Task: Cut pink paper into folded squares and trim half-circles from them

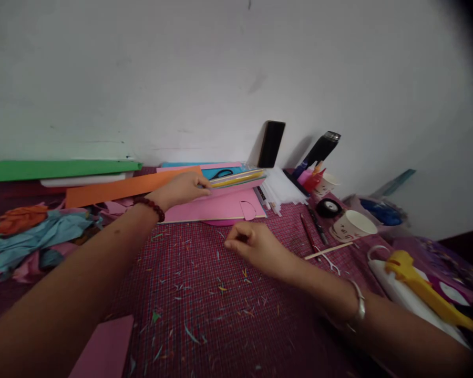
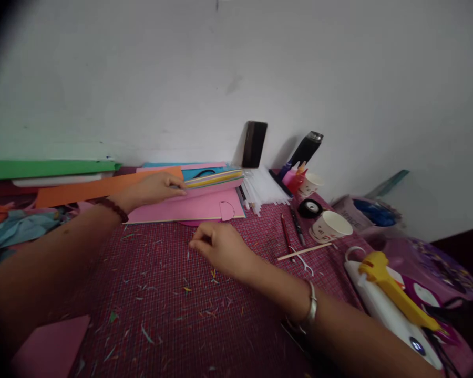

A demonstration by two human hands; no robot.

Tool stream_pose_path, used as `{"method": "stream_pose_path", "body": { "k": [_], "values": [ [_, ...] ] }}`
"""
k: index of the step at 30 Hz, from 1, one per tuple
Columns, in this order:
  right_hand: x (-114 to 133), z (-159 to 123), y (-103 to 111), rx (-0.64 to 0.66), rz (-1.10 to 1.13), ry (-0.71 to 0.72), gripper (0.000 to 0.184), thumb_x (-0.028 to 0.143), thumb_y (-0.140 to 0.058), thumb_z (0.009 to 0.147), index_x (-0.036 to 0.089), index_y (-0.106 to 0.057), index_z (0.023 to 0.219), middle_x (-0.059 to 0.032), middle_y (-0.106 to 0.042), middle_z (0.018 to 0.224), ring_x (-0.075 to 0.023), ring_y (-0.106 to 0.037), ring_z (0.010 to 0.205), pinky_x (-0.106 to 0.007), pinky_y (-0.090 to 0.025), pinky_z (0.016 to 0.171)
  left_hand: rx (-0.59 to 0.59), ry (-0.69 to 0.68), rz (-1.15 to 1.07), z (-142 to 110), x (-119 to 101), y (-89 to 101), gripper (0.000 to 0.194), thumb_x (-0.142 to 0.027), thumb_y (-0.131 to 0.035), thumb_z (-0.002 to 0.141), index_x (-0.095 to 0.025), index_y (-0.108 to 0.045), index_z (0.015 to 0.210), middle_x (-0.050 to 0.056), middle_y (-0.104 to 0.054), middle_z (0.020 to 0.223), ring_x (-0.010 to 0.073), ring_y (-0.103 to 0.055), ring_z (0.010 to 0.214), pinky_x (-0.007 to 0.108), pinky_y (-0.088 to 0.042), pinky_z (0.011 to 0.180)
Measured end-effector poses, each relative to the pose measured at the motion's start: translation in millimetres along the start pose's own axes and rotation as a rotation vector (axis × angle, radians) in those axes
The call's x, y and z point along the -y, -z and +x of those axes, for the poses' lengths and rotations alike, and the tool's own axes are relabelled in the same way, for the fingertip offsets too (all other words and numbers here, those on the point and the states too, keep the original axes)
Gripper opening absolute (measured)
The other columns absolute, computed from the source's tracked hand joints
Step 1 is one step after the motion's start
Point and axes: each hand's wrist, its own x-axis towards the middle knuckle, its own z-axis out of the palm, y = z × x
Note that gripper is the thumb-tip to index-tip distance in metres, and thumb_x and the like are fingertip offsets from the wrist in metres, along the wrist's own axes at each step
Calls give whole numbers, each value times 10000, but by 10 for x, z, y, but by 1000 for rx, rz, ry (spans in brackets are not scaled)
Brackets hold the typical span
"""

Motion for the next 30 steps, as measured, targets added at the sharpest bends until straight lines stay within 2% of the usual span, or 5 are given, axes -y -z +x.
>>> {"method": "stream_pose_path", "body": {
  "k": [2, 5, 9, 19, 30],
  "values": [
    [-138, 170, -12, -59, 149, -166, 129, 98, -609, 778, 177, -602, 677, 24, -590, 629, -112, -544, 610, -260, -438, 614, -18, 16, 5, -3, 0, -3, 280, -360, -545, 787, -187, -742, 887, 27, -722, 829, 157, -577, 730, 255, -386, 659],
    [-304, 436, -12, -174, 612, -402, 52, 130, -570, 833, 167, -606, 839, -11, -650, 752, -118, -621, 672, -291, -510, 720, -35, 23, 0, -24, -35, -13, 282, -350, -546, 786, -202, -750, 914, 36, -737, 896, 168, -590, 768, 261, -396, 684],
    [-389, 690, -42, -260, 954, -475, 108, 244, -565, 907, 140, -587, 898, -60, -685, 788, -132, -668, 683, -309, -546, 764, -25, 32, -14, -62, -101, -9, 299, -386, -532, 809, -215, -750, 922, 21, -738, 892, 164, -587, 759, 253, -393, 662],
    [-379, 932, -70, -348, 875, -560, 239, 314, -507, 972, 134, -590, 838, -88, -717, 710, -160, -704, 663, -305, -604, 694, -42, -21, 36, -60, 16, -98, 305, -467, -586, 799, -261, -737, 966, 3, -744, 928, 173, -622, 785, 263, -415, 683],
    [-399, 990, -88, -373, 830, -576, 222, 298, -529, 960, 130, -572, 821, -90, -722, 678, -150, -692, 552, -299, -606, 621, -78, -39, 110, -29, 11, -119, 456, -514, -399, 903, -209, -737, 865, 51, -719, 817, 169, -582, 685, 267, -384, 598]
  ]
}}
